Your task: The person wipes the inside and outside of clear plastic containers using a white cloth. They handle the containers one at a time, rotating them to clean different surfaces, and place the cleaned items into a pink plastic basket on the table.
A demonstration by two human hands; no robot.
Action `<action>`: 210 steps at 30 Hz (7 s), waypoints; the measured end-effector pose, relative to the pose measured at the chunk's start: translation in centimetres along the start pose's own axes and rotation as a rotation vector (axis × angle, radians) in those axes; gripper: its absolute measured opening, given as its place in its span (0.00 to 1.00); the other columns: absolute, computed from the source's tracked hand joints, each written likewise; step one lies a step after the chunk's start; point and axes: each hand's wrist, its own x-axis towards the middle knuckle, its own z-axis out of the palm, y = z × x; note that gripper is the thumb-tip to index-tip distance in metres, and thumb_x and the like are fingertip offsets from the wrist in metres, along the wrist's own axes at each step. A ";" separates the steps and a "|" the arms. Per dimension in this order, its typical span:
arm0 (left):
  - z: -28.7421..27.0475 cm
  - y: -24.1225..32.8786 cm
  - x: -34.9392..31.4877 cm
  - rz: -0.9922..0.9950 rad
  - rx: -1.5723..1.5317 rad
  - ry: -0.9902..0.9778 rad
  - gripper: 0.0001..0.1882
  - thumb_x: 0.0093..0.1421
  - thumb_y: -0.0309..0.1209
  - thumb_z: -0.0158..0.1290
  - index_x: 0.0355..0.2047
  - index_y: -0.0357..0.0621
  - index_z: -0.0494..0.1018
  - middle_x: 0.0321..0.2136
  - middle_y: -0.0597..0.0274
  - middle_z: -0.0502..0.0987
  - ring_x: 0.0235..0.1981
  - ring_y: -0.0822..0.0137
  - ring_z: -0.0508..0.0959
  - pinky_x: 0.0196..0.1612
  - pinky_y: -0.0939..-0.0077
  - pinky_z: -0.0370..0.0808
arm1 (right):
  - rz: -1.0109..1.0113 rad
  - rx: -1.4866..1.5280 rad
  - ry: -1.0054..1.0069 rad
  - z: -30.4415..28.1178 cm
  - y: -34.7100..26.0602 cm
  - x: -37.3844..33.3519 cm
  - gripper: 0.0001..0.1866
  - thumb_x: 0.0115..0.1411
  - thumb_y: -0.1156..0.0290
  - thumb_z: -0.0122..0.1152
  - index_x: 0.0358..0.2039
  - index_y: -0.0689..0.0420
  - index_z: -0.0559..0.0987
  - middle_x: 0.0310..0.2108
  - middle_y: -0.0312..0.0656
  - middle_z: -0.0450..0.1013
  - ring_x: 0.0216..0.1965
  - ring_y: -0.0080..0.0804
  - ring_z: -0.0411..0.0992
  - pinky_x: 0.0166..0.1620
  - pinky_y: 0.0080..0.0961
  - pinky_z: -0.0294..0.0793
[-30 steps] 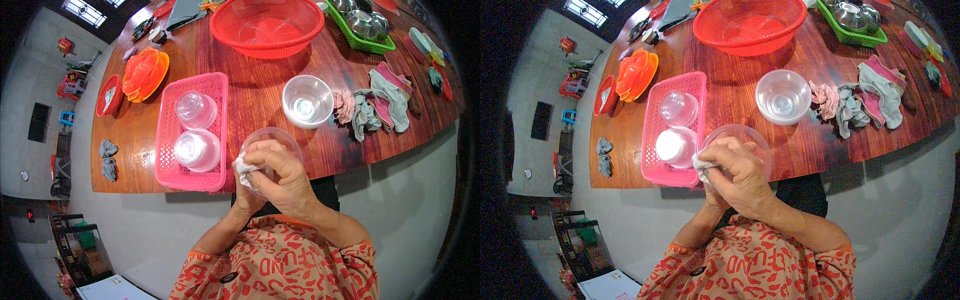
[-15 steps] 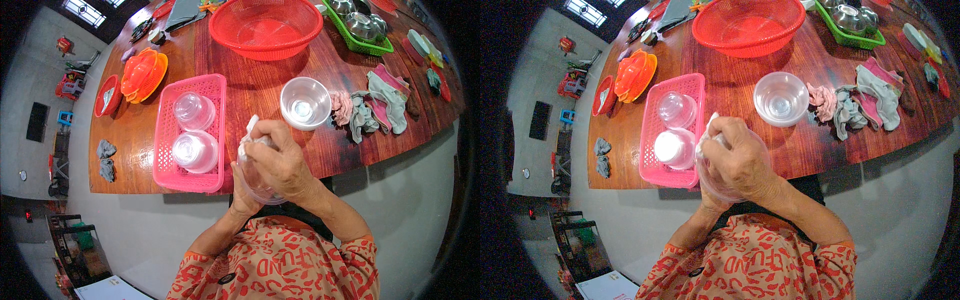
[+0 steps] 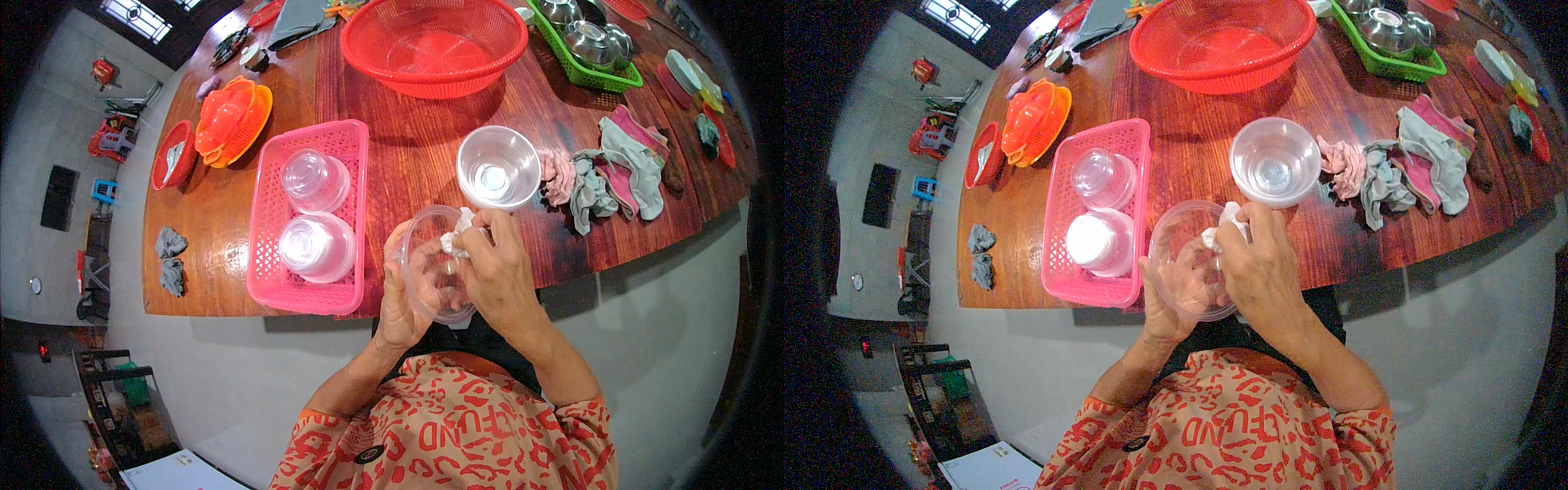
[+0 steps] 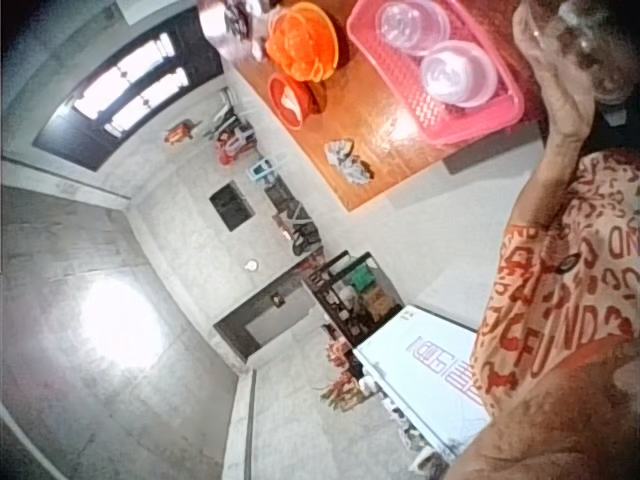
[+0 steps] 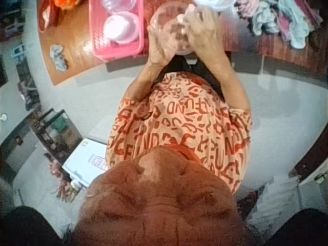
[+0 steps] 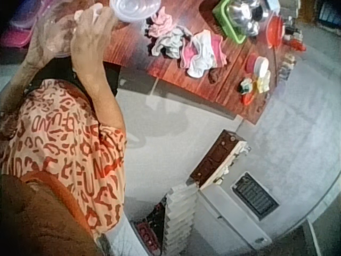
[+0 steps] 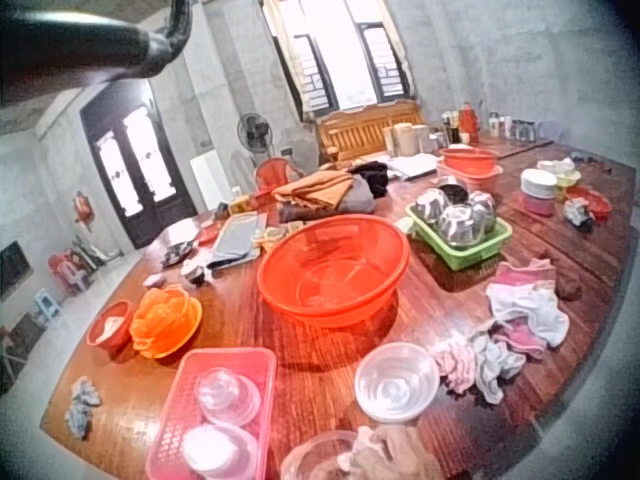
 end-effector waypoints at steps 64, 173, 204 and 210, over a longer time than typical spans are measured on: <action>0.4 1.0 0.3 -0.071 0.082 0.086 0.39 0.59 0.64 0.36 0.63 0.56 0.47 0.53 0.38 0.62 0.49 0.45 0.71 0.52 0.54 0.72 | -0.378 0.282 -0.174 -3.2 -1.5 -1.9 0.17 0.46 0.73 0.60 0.39 0.62 0.73 0.35 0.43 0.69 0.38 0.42 0.68 0.41 0.36 0.68; 0.8 0.0 -2.0 0.101 0.772 0.000 0.24 0.47 0.25 0.65 0.45 0.40 0.71 0.35 0.69 0.75 0.38 0.78 0.72 0.42 0.80 0.73 | -0.204 0.239 0.139 0.0 -1.6 -2.5 0.18 0.41 0.77 0.63 0.37 0.54 0.78 0.38 0.37 0.71 0.39 0.41 0.65 0.44 0.37 0.64; 0.5 0.7 -2.1 0.175 0.763 -0.047 0.22 0.46 0.19 0.64 0.42 0.40 0.72 0.37 0.66 0.76 0.39 0.78 0.74 0.40 0.81 0.74 | -0.267 0.241 0.060 -1.0 -1.9 -2.6 0.21 0.46 0.76 0.57 0.44 0.58 0.76 0.45 0.41 0.69 0.45 0.42 0.64 0.49 0.35 0.61; -0.3 0.3 -2.3 0.154 0.606 -0.185 0.15 0.45 0.16 0.64 0.30 0.40 0.70 0.39 0.53 0.78 0.39 0.73 0.76 0.39 0.79 0.76 | -0.040 0.631 -0.066 -1.6 0.9 -0.8 0.13 0.57 0.75 0.50 0.42 0.61 0.77 0.42 0.44 0.70 0.45 0.37 0.66 0.50 0.32 0.63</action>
